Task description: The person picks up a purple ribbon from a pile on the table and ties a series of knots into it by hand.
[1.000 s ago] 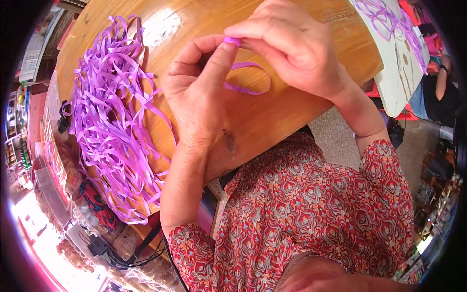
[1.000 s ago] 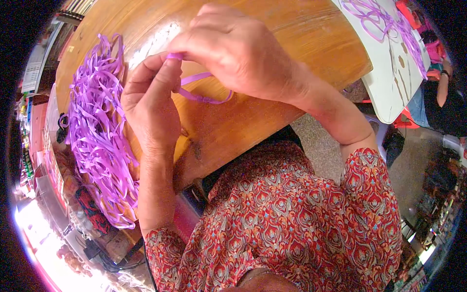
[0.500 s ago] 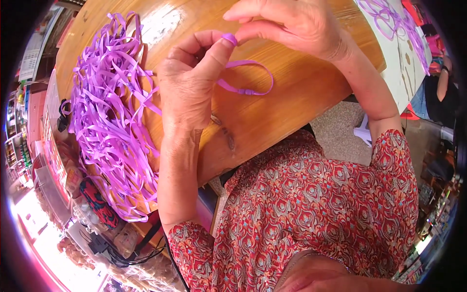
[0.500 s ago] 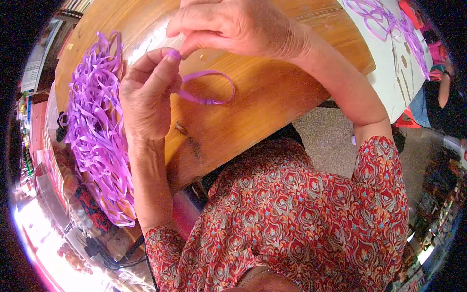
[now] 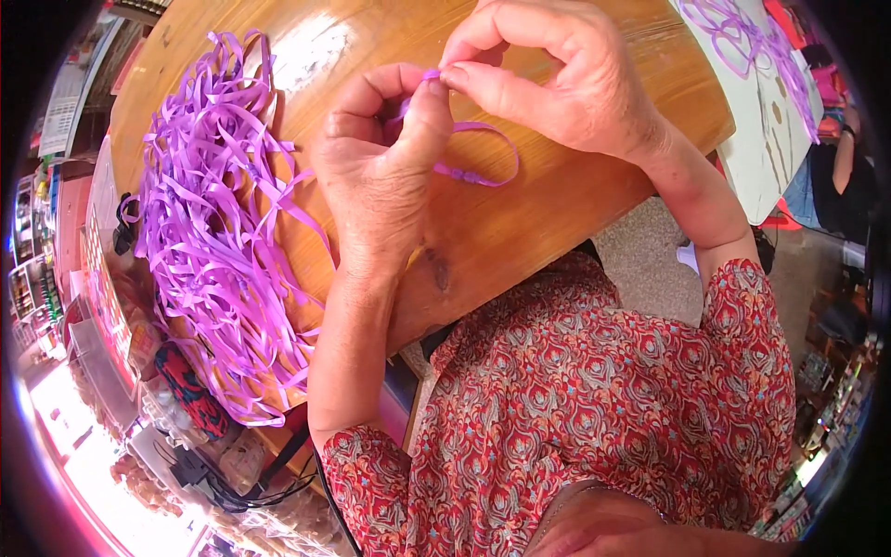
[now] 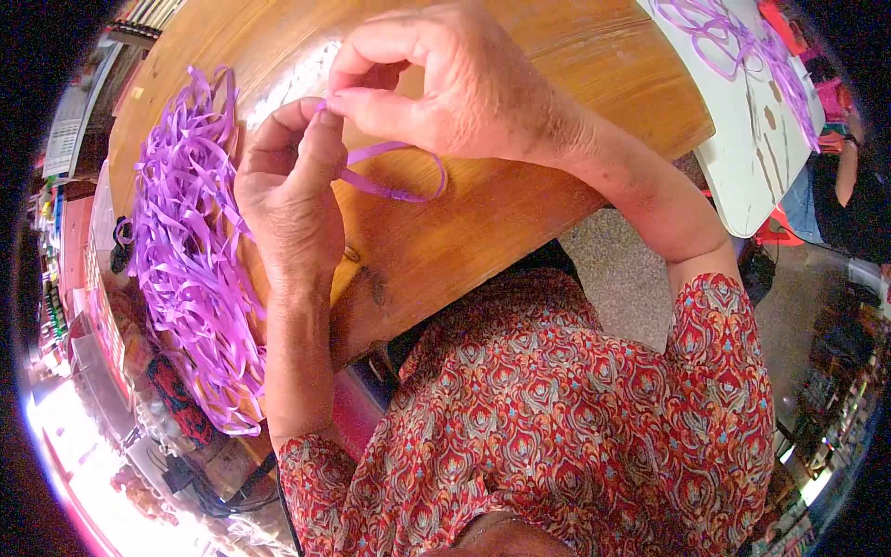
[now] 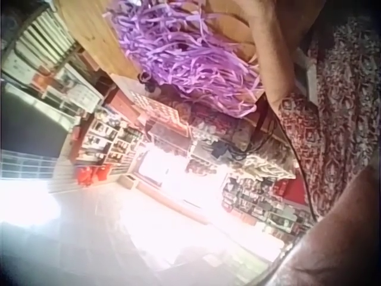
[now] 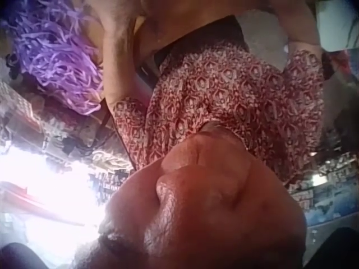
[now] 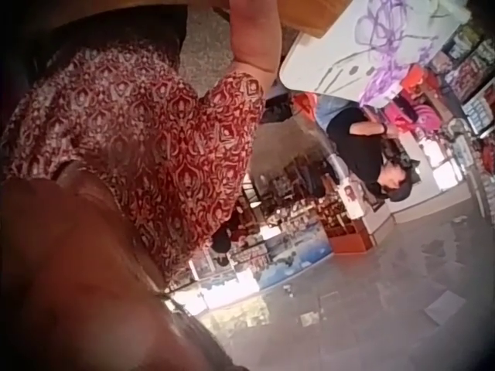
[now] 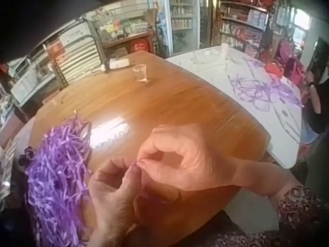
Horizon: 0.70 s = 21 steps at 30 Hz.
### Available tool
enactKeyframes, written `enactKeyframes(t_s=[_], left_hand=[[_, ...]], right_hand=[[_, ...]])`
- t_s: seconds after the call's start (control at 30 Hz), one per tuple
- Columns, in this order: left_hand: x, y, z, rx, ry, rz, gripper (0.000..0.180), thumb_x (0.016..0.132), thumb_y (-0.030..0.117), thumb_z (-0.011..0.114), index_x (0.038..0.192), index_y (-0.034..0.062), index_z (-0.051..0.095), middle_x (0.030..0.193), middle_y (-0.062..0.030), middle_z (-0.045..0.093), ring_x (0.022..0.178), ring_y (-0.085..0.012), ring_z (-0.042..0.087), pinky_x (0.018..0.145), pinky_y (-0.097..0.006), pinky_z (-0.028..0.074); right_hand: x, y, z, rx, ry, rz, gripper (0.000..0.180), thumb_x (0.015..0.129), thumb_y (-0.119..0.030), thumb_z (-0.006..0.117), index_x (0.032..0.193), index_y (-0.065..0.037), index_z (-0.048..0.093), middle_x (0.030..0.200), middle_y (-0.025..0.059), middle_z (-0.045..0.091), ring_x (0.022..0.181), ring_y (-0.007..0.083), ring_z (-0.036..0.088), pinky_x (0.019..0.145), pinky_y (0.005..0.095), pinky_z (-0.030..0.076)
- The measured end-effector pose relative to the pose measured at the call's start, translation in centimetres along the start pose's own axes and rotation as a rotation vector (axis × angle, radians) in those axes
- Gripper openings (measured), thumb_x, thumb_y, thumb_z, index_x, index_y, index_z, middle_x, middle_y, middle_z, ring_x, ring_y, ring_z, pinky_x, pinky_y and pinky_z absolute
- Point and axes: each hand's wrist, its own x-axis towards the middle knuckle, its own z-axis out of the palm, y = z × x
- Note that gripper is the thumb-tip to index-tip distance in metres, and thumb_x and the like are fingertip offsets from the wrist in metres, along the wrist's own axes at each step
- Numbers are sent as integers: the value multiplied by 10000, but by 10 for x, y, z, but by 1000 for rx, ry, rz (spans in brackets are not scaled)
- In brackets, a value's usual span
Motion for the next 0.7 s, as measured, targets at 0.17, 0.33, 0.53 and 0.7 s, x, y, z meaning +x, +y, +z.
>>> enactKeyframes(t_s=[0.17,0.33,0.53,0.7], left_hand=[[-3,0,5,-164,-31,40,93,840,37,640,918,-6,611,809,-11,595,629,-70,486,568,-190,379],[-4,-1,2,-313,-112,-11,92,856,44,619,933,-3,605,827,-15,580,667,-93,467,597,-215,379],[-2,-8,-3,-411,-158,5,91,875,50,589,955,7,599,803,-6,552,686,-100,457,628,-240,387],[-3,-7,-1,-417,-124,-1,98,878,58,588,965,13,594,792,-5,546,672,-100,452,624,-238,386]], right_hand=[[-1,9,1,441,-64,469,89,842,-105,633,859,-20,654,824,30,640,760,116,590,688,234,474],[-5,24,9,1040,-36,660,72,830,-74,640,870,-16,647,839,27,640,771,110,584,677,232,473],[-5,25,20,802,-82,333,137,875,-80,611,954,31,622,902,22,640,881,71,582,784,222,477],[-8,16,24,659,112,184,96,858,-46,622,936,8,623,878,33,643,873,81,594,770,237,486]])
